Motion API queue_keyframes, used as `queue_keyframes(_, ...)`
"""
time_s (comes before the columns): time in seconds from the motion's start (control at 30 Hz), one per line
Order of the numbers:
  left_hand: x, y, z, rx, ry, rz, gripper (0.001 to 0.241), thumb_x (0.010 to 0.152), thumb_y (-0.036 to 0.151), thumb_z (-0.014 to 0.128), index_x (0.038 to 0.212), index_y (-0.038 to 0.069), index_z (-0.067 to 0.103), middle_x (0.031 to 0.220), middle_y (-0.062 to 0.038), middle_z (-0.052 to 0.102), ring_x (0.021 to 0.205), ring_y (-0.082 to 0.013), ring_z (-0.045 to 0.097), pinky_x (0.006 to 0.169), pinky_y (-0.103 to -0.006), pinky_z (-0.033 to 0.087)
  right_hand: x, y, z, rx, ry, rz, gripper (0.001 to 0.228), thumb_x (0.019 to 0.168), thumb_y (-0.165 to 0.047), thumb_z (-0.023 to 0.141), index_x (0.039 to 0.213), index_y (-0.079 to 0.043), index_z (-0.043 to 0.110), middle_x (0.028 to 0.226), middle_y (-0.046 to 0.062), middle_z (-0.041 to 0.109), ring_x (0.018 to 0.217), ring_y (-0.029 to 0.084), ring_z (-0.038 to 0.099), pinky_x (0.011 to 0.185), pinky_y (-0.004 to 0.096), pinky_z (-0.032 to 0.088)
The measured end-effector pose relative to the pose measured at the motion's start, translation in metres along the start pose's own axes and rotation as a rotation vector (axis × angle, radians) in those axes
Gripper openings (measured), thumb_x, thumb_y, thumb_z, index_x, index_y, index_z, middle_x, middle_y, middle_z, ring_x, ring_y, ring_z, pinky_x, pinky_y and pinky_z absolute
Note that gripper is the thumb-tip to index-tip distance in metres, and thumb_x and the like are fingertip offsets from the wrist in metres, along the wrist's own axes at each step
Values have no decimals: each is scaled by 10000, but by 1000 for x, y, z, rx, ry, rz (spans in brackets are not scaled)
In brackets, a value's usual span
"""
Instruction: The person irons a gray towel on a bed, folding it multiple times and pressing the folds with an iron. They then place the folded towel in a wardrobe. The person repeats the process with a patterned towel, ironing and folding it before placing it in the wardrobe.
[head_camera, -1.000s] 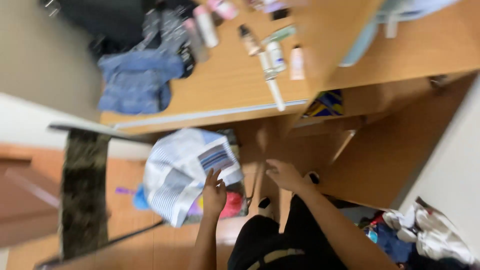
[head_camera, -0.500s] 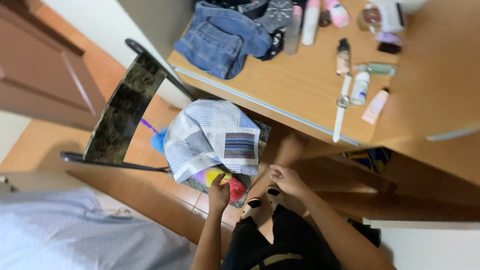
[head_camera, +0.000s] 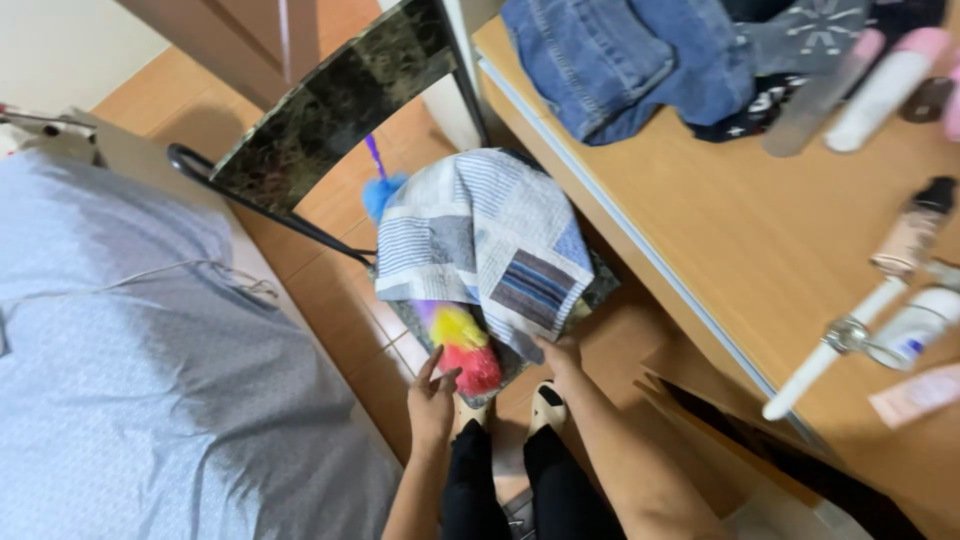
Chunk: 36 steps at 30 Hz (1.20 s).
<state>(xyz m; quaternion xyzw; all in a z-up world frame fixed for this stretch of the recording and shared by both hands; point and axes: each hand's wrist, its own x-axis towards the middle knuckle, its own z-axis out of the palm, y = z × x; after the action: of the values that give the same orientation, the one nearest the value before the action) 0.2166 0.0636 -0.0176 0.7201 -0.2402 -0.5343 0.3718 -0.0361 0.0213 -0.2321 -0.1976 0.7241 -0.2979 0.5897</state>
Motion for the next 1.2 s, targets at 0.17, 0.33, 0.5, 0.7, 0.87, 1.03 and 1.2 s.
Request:
queue_keyframes(0.17, -15, -41, -12, -154, 30, 5, 456, 942, 13, 580, 1396, 5, 624, 1096, -141, 780, 907, -158, 722, 799, -288, 576, 8, -22, 18, 9, 281, 298, 759, 807, -198, 955, 1352, 107, 524, 1311, 184, 635, 1082, 252, 635, 879, 360, 507)
queue_keyframes(0.33, -24, -81, -33, -168, 77, -95, 394, 957, 51, 575, 1338, -18, 648, 1201, -109, 749, 995, -162, 729, 798, -277, 568, 91, 39, 16, 449, 83, 374, 629, 772, -137, 824, 1336, -51, 559, 1283, 135, 660, 1087, 299, 669, 893, 444, 549)
queue_keyframes(0.5, -29, -85, -54, -205, 90, -97, 388, 951, 46, 552, 1322, -12, 650, 1240, -101, 747, 1003, -178, 737, 786, -277, 544, 58, -52, 25, 319, 73, 600, 386, 870, -234, 681, 1248, -244, 598, 1123, 65, 630, 944, 290, 579, 763, 494, 440)
queue_keyframes(0.7, -27, -39, -59, -351, 108, -178, 400, 958, 80, 559, 1343, 21, 650, 1255, -76, 743, 1022, -186, 741, 803, -287, 557, -81, -265, 74, 633, -260, -123, 294, 906, -154, 787, 1176, -104, 682, 1051, 23, 685, 839, 165, 542, 837, 369, 338)
queue_keyframes(0.87, -25, 57, -63, -558, 43, -209, 442, 976, 230, 571, 1364, 29, 638, 1258, -132, 731, 1019, -233, 711, 835, -346, 559, -369, -374, 139, 455, -957, -454, 297, 948, -159, 742, 1222, -49, 705, 1118, 72, 753, 1031, 224, 701, 936, 410, 557)
queue_keyframes(1.03, -21, 88, -138, -774, 7, -227, 528, 940, 380, 517, 1359, 72, 610, 1255, -123, 710, 1023, -261, 697, 839, -406, 555, -511, -387, 178, -95, -1223, -932, 276, 1053, -119, 723, 1313, -30, 706, 1240, 89, 743, 1194, 192, 682, 1102, 342, 528)
queue_keyframes(1.2, -34, 85, -263, -1009, 40, -225, 623, 905, 528, 459, 1355, 115, 581, 1252, -113, 689, 1028, -289, 683, 843, -466, 553, -551, -407, 243, 177, -1341, -482, 370, 942, -99, 733, 1303, -39, 683, 1233, 103, 750, 1140, 204, 704, 1028, 365, 564)
